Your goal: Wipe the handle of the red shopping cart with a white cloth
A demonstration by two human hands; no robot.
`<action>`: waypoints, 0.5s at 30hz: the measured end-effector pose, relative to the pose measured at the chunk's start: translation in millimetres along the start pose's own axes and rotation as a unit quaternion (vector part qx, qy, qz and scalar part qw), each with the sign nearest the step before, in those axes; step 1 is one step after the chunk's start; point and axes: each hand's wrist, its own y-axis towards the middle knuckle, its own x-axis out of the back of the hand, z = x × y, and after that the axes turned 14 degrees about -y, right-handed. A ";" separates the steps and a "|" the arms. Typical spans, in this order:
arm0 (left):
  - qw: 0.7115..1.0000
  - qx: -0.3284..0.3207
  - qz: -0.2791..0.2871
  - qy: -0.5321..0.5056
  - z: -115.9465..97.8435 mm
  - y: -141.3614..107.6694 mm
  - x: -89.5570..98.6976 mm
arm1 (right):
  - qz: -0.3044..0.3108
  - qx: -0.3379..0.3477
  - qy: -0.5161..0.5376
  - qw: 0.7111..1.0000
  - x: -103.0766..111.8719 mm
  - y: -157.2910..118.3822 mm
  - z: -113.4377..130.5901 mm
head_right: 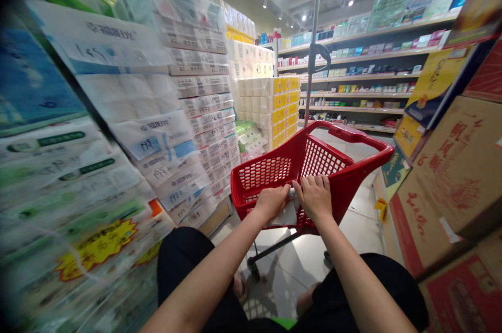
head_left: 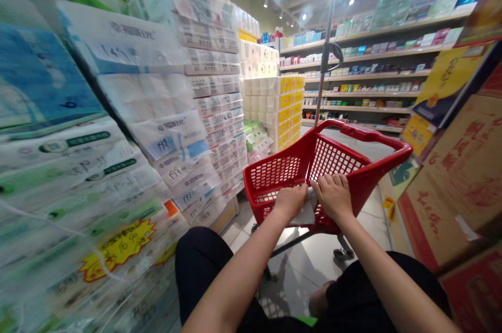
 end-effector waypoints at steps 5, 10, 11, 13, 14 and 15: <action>1.000 0.011 0.020 -0.014 16.0 -19.5 10.1 | 0.009 0.016 0.010 1.000 -1.7 -2.3 -10.7; 1.000 0.005 0.004 -0.014 50.5 -67.1 16.3 | 0.010 0.011 0.019 1.000 -4.2 -5.4 -21.3; 1.000 -0.005 0.000 -0.014 57.8 -76.5 17.8 | 0.012 0.013 0.021 1.000 -5.2 -5.7 -23.5; 0.999 -0.035 -0.009 -0.017 69.8 -91.2 19.7 | 0.017 0.017 0.027 0.999 -7.1 -5.4 -27.8; 0.999 -0.049 -0.014 -0.018 73.7 -95.8 19.6 | 0.020 0.018 0.029 0.999 -7.9 -4.8 -29.4; 0.998 -0.058 -0.019 -0.019 76.1 -98.3 18.5 | 0.022 0.017 0.030 0.999 -8.4 -3.9 -30.3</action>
